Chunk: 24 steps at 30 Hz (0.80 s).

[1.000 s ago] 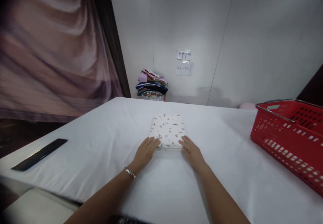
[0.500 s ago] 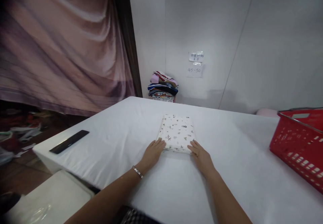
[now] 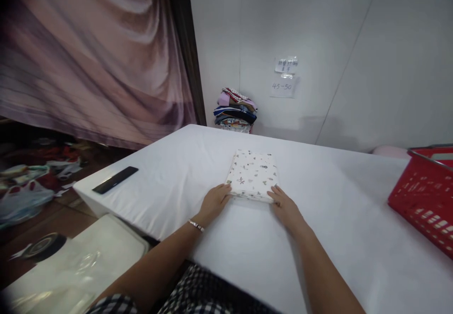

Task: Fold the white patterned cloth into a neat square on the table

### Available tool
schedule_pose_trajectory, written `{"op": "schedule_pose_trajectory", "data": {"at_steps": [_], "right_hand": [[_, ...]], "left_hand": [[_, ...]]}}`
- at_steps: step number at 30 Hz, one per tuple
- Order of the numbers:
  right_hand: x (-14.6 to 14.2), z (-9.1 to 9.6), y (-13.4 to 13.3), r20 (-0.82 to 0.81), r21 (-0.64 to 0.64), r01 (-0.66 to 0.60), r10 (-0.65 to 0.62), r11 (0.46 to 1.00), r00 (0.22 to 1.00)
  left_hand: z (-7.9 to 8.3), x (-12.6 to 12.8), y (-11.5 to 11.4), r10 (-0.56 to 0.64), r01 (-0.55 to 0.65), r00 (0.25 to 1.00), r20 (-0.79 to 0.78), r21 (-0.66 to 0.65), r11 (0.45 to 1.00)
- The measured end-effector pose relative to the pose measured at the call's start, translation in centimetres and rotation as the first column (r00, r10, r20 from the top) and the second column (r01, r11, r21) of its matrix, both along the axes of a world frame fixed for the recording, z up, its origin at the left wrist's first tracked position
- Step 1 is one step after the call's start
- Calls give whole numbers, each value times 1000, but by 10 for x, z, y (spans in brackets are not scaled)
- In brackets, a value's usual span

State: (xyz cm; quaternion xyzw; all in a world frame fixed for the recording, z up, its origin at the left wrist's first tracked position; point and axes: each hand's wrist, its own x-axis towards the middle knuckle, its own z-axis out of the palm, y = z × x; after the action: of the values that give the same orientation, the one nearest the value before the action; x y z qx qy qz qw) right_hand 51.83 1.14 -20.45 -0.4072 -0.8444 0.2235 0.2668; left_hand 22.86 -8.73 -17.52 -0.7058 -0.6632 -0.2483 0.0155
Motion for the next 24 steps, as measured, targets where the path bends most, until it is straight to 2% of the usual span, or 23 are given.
{"op": "schedule_pose_trajectory", "data": {"at_steps": [2, 4, 7, 10, 14, 16, 19, 24], "right_hand": [[-3, 3, -2, -47, 13, 22, -21, 1000, 999], [-7, 8, -5, -71, 89, 69, -63, 994, 995], [-14, 14, -9, 9, 195, 63, -66, 979, 998], [-16, 15, -11, 105, 176, -17, -1, 984, 995], [-14, 13, -9, 96, 176, -47, 30, 983, 995], [-14, 11, -8, 89, 180, -57, 41, 982, 995], [-13, 9, -6, 82, 188, -61, 46, 980, 996], [-14, 7, -6, 85, 172, -58, 44, 983, 995]], "left_hand": [[0, -1, 0, 0, -2, 996, 87, 22, 1000], [-1, 0, 1, 11, -17, 985, 171, 33, 999], [0, 1, 3, 58, -67, 960, 276, 24, 997], [4, 1, 5, 133, -143, 909, 394, -4, 990], [14, -1, 13, 244, -251, 811, 532, -61, 966], [20, -2, 19, 282, -282, 797, 534, -83, 956], [26, -1, 29, 343, -302, 815, 467, -163, 939], [27, 3, 40, 435, -328, 812, 388, -313, 891]]}}
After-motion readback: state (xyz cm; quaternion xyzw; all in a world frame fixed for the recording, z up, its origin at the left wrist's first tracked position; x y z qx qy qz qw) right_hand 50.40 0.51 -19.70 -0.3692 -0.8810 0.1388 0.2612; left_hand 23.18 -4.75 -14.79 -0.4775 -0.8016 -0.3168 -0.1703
